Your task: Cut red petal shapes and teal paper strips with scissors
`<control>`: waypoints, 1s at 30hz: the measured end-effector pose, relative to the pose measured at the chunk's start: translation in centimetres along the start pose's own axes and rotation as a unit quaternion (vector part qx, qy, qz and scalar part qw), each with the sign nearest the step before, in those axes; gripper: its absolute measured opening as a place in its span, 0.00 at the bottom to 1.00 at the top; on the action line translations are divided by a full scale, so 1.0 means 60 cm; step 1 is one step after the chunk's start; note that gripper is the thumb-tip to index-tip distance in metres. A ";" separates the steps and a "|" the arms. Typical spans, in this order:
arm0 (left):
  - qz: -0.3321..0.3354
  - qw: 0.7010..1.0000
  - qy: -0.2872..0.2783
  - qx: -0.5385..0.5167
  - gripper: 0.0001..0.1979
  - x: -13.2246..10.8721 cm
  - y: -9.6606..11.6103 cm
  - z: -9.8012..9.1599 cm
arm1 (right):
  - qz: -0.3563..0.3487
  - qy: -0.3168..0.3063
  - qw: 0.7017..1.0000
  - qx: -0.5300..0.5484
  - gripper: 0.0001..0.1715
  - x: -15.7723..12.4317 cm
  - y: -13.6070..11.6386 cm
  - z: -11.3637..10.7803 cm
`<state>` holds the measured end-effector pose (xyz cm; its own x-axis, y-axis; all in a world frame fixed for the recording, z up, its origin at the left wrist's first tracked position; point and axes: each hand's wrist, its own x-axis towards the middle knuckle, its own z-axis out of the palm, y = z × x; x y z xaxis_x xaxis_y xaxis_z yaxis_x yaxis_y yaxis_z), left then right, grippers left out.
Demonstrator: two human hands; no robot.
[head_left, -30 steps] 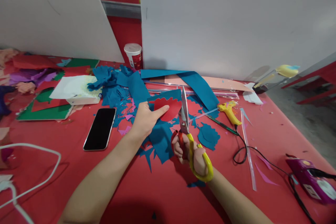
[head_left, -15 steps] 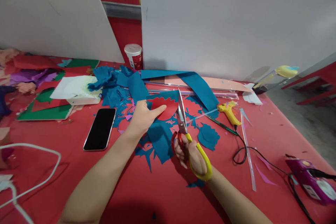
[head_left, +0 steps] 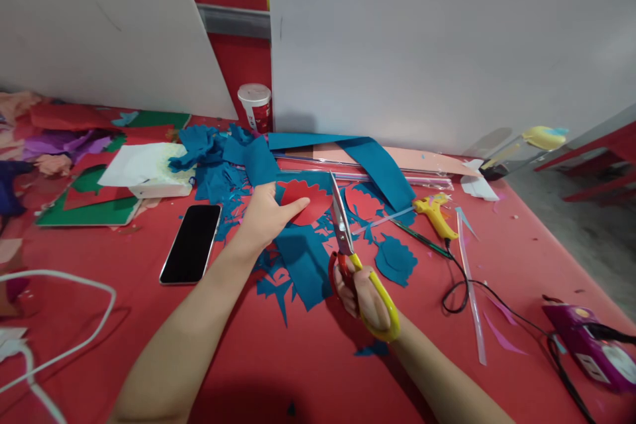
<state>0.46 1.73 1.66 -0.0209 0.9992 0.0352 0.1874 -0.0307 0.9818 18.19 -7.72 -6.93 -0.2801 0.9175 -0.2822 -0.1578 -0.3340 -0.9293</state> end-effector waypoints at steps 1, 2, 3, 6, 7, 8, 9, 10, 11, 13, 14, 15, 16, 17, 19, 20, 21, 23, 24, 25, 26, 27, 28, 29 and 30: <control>0.006 1.000 0.003 0.008 0.11 0.001 0.002 -0.002 | -0.001 0.001 1.000 -0.010 0.31 0.000 0.000 -0.001; 0.011 1.000 0.006 0.017 0.11 0.002 0.004 -0.004 | -0.001 0.001 1.000 -0.019 0.31 -0.001 -0.001 -0.001; 0.015 0.999 0.007 0.027 0.11 0.002 0.005 -0.006 | 0.000 0.001 1.000 -0.027 0.31 -0.001 -0.001 -0.001; 0.030 0.998 0.001 0.051 0.11 0.005 0.005 -0.013 | 0.002 -0.003 0.999 -0.034 0.30 -0.002 0.001 -0.003; 0.034 0.998 -0.002 0.057 0.11 0.006 0.005 -0.015 | 0.003 -0.005 0.999 -0.032 0.30 -0.002 0.003 -0.004; 0.037 0.997 -0.003 0.065 0.12 0.007 0.004 -0.018 | 0.003 -0.006 1.000 -0.030 0.30 -0.001 0.005 -0.005; 0.038 0.996 -0.002 0.075 0.12 0.008 0.004 -0.020 | 0.004 -0.010 1.000 -0.030 0.30 -0.001 0.006 -0.006; 0.039 0.995 0.000 0.087 0.12 0.010 0.003 -0.023 | 0.005 -0.012 0.999 -0.029 0.30 0.000 0.007 -0.006; 0.039 0.994 0.002 0.099 0.12 0.012 0.003 -0.027 | 0.005 -0.015 0.999 -0.031 0.30 0.000 0.006 -0.006; 0.043 0.991 0.004 0.129 0.11 0.015 0.003 -0.033 | 0.000 -0.019 0.999 -0.033 0.29 -0.001 -0.001 -0.004; 0.045 0.988 0.002 0.147 0.11 0.017 0.003 -0.037 | -0.002 -0.022 0.999 -0.034 0.29 -0.002 -0.007 -0.003; 0.047 0.985 -0.003 0.167 0.11 0.018 0.003 -0.040 | -0.002 -0.029 0.999 -0.035 0.28 -0.003 -0.013 -0.001; 0.048 0.981 -0.008 0.186 0.11 0.020 0.003 -0.044 | 0.002 -0.039 0.999 -0.037 0.27 -0.004 -0.019 0.000; 0.049 0.978 -0.014 0.204 0.12 0.022 0.003 -0.047 | 0.010 -0.051 0.998 -0.039 0.25 -0.005 -0.025 0.001; 0.051 0.972 -0.021 0.230 0.12 0.025 0.004 -0.052 | 0.028 -0.070 0.997 -0.033 0.24 -0.007 -0.033 0.000; 0.052 0.970 -0.021 0.237 0.12 0.026 0.005 -0.055 | 0.037 -0.077 0.996 -0.021 0.24 -0.008 -0.035 -0.001; 0.053 0.969 -0.018 0.241 0.12 0.027 0.007 -0.057 | 0.043 -0.085 0.995 -0.005 0.25 -0.008 -0.035 -0.002; 0.055 0.972 -0.011 0.230 0.11 0.028 0.010 -0.062 | 0.042 -0.106 0.993 0.030 0.28 -0.007 -0.031 -0.006; 0.056 0.974 -0.007 0.218 0.10 0.028 0.013 -0.064 | 0.037 -0.119 0.991 0.043 0.30 -0.006 -0.028 -0.008; 0.057 0.977 -0.005 0.206 0.10 0.027 0.015 -0.065 | 0.031 -0.131 0.990 0.050 0.31 -0.005 -0.024 -0.011; 0.056 0.979 -0.003 0.197 0.10 0.026 0.017 -0.067 | 0.024 -0.141 0.988 0.054 0.32 -0.004 -0.021 -0.013; 0.053 0.980 -0.004 0.193 0.10 0.025 0.019 -0.068 | 0.020 -0.147 0.987 0.055 0.33 -0.003 -0.017 -0.015; 0.050 0.979 -0.006 0.195 0.10 0.023 0.021 -0.069 | 0.018 -0.150 0.987 0.055 0.33 -0.002 -0.014 -0.016; 0.046 0.978 -0.009 0.201 0.10 0.022 0.023 -0.069 | 0.015 -0.152 0.987 0.053 0.33 -0.002 -0.012 -0.017; 0.043 0.977 -0.015 0.208 0.10 0.020 0.024 -0.069 | 0.013 -0.150 0.987 0.053 0.33 -0.003 -0.011 -0.017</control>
<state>-3.39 2.79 3.89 0.0397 0.9939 0.1031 0.5697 -0.1072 0.8148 19.31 -7.45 -6.52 -0.5509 0.8082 -0.2083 -0.2395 -0.3922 -0.8882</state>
